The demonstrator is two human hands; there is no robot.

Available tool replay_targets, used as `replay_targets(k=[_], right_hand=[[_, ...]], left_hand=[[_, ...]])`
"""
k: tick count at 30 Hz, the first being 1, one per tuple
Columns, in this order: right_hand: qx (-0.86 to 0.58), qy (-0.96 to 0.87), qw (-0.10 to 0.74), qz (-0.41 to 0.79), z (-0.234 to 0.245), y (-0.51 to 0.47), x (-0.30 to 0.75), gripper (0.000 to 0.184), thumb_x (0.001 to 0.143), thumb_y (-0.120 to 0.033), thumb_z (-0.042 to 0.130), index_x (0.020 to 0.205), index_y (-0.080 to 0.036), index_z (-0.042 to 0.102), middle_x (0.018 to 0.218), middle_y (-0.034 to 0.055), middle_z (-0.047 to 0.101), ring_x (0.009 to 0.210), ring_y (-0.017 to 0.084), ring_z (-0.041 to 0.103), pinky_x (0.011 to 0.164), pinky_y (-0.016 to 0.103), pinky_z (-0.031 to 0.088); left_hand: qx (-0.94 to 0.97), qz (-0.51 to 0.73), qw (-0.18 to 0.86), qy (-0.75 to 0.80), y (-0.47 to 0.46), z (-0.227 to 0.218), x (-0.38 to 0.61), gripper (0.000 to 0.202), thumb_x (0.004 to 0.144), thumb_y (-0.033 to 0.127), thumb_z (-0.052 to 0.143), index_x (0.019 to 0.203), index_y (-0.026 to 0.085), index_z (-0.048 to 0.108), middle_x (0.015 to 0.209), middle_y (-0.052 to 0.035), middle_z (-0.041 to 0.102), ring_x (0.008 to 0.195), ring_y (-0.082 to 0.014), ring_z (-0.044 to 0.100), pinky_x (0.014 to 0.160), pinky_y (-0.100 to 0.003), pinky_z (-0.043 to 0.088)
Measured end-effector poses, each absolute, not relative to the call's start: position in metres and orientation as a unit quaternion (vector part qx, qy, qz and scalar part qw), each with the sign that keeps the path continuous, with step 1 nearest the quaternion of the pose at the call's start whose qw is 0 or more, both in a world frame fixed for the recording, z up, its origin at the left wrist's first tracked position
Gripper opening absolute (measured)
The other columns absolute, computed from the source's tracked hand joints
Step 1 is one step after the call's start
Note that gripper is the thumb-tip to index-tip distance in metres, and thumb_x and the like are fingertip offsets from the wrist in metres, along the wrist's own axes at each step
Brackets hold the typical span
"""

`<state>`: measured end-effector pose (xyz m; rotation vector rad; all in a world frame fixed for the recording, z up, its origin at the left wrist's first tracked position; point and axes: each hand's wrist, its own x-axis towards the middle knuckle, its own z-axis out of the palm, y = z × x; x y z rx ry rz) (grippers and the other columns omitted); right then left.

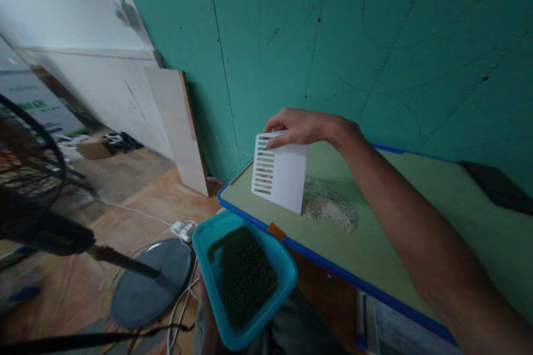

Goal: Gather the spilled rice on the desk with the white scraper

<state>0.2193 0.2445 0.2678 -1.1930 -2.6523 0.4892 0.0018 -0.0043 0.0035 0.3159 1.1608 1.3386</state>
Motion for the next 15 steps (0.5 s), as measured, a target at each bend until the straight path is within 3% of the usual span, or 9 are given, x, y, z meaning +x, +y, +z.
replay_targets(k=[4, 8, 15], right_hand=[[-0.423, -0.885, 0.114, 0.154, 0.27, 0.249, 0.233, 0.037, 0.101, -0.058, 0.094, 0.116, -0.024, 0.099, 0.109, 0.0096, 0.094, 0.097, 0.029, 0.083, 0.08, 0.037, 0.059], [-0.441, -0.87, 0.13, 0.18, 0.275, 0.248, 0.241, 0.043, 0.1, -0.063, 0.095, 0.122, -0.027, 0.099, 0.111, 0.0082, 0.094, 0.092, 0.028, 0.082, 0.076, 0.038, 0.059], [-0.478, -0.844, 0.23, 0.073, 0.282, 0.247, 0.242, 0.049, 0.107, -0.058, 0.09, 0.141, -0.023, 0.094, 0.127, 0.0149, 0.094, 0.106, 0.035, 0.082, 0.087, 0.044, 0.061]], left_hand=[[0.131, 0.593, 0.621, 0.495, -0.011, 0.009, 0.001, 0.046, 0.12, 0.065, 0.074, 0.141, 0.024, 0.084, 0.132, -0.0122, 0.088, 0.108, -0.0257, 0.085, 0.093, -0.045, 0.076], [0.132, 0.593, 0.624, 0.492, -0.012, 0.011, -0.001, 0.048, 0.12, 0.065, 0.073, 0.144, 0.024, 0.083, 0.14, -0.0144, 0.087, 0.114, -0.0271, 0.086, 0.096, -0.046, 0.076], [0.122, 0.591, 0.64, 0.475, -0.01, 0.013, 0.001, 0.051, 0.118, 0.067, 0.077, 0.145, 0.025, 0.084, 0.134, -0.0139, 0.089, 0.112, -0.0283, 0.086, 0.095, -0.048, 0.076]])
